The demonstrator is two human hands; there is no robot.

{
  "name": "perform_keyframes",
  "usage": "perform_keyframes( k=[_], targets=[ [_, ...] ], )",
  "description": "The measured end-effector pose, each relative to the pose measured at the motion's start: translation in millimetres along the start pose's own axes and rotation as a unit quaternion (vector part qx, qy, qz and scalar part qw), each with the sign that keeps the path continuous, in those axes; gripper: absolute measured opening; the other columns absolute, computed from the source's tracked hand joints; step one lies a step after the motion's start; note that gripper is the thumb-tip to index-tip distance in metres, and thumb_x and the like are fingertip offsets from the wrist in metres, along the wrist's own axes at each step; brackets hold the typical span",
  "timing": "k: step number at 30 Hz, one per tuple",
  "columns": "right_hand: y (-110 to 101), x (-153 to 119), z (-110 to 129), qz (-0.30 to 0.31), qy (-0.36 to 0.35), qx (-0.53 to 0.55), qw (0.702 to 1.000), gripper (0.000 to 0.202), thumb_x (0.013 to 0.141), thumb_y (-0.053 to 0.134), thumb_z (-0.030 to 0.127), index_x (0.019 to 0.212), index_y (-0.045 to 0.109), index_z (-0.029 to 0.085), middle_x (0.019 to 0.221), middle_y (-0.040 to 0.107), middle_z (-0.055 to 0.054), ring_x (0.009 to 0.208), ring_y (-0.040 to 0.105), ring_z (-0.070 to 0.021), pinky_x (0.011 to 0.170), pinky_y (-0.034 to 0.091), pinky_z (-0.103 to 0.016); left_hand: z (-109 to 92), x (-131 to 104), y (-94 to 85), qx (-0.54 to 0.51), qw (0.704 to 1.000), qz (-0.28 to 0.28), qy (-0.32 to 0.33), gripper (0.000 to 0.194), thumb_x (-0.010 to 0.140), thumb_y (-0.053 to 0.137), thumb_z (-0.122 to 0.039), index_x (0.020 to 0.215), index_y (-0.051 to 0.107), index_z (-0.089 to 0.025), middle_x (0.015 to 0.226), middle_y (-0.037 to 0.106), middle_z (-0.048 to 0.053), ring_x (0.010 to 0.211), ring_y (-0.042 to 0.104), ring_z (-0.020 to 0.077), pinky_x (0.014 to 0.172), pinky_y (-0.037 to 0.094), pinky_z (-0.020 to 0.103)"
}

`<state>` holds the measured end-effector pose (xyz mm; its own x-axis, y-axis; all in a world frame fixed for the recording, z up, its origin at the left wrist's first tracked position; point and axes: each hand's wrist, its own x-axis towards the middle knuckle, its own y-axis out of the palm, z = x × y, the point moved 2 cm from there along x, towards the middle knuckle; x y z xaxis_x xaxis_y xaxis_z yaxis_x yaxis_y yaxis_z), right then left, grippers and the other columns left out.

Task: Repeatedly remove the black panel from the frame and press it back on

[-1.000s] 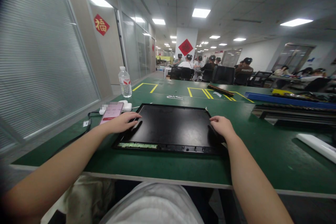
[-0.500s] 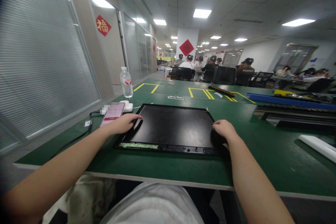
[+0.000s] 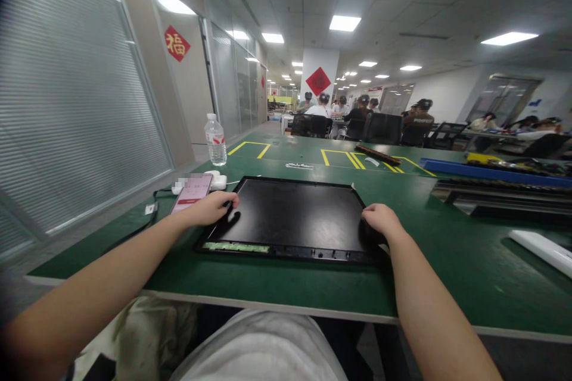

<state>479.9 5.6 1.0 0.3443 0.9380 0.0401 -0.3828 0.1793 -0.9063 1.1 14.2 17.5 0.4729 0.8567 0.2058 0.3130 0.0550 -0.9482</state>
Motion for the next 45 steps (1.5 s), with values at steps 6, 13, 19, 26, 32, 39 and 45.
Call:
perform_keyframes(
  k=[6,13,19,26,32,39,45],
  targets=[
    [2,4,-4,0.003,-0.002,0.022,1.0,0.028,0.069,0.062,0.015,0.09,0.081,0.019,0.097,0.077,-0.011,0.087,0.072,-0.0257,0.077,0.054,-0.031,1,0,-0.2,-0.009,1.0,0.001,-0.001,0.03,0.063,0.043,-0.008,0.081,0.061,-0.023,0.084,0.069,0.002,0.085,0.065,0.0231,0.079,0.051,0.033],
    [12,15,-19,0.0,-0.007,0.061,0.998,0.038,0.063,0.059,0.005,0.09,0.081,0.02,0.095,0.077,-0.009,0.085,0.072,-0.0237,0.079,0.054,-0.03,6,0,1.6,-0.024,0.998,-0.038,-0.035,0.04,0.065,0.048,-0.01,0.096,0.068,-0.024,0.103,0.075,0.004,0.1,0.068,0.0245,0.093,0.052,0.036],
    [22,22,-29,0.019,0.021,0.164,0.986,0.038,0.066,0.056,0.006,0.093,0.08,0.018,0.087,0.077,-0.009,0.08,0.071,-0.0224,0.076,0.055,-0.031,8,0,0.4,-0.02,0.998,-0.044,-0.035,0.046,0.065,0.048,-0.009,0.104,0.069,-0.021,0.115,0.072,0.007,0.111,0.066,0.0261,0.101,0.049,0.037],
    [20,22,-28,0.029,0.052,0.2,0.978,0.039,0.065,0.057,0.005,0.094,0.08,0.016,0.084,0.076,-0.009,0.079,0.071,-0.0219,0.076,0.054,-0.029,10,0,-0.7,-0.009,0.997,-0.057,-0.044,0.05,0.063,0.051,-0.01,0.11,0.068,-0.02,0.111,0.072,0.007,0.108,0.066,0.0272,0.098,0.051,0.039],
    [20,24,-28,0.036,0.036,0.211,0.976,0.039,0.065,0.056,0.005,0.094,0.08,0.015,0.081,0.076,-0.009,0.071,0.07,-0.0203,0.069,0.054,-0.028,11,0,0.7,-0.014,0.997,-0.052,-0.051,0.05,0.064,0.051,-0.01,0.111,0.068,-0.02,0.112,0.071,0.007,0.108,0.065,0.0272,0.099,0.05,0.038],
    [22,24,-30,0.05,0.049,0.223,0.972,0.04,0.067,0.058,0.008,0.101,0.078,0.013,0.078,0.075,-0.01,0.071,0.07,-0.0221,0.07,0.054,-0.03,10,0,0.4,-0.007,0.998,-0.042,-0.055,0.051,0.066,0.05,-0.01,0.112,0.068,-0.019,0.114,0.071,0.009,0.11,0.065,0.0274,0.1,0.049,0.038],
    [24,26,-32,0.029,0.003,0.203,0.979,0.031,0.067,0.061,0.012,0.091,0.08,0.015,0.078,0.075,-0.01,0.075,0.07,-0.0234,0.073,0.055,-0.031,7,0,-0.3,0.004,0.998,-0.029,-0.052,0.05,0.068,0.05,-0.008,0.113,0.068,-0.019,0.116,0.071,0.009,0.112,0.065,0.0269,0.101,0.049,0.037]
  ],
)
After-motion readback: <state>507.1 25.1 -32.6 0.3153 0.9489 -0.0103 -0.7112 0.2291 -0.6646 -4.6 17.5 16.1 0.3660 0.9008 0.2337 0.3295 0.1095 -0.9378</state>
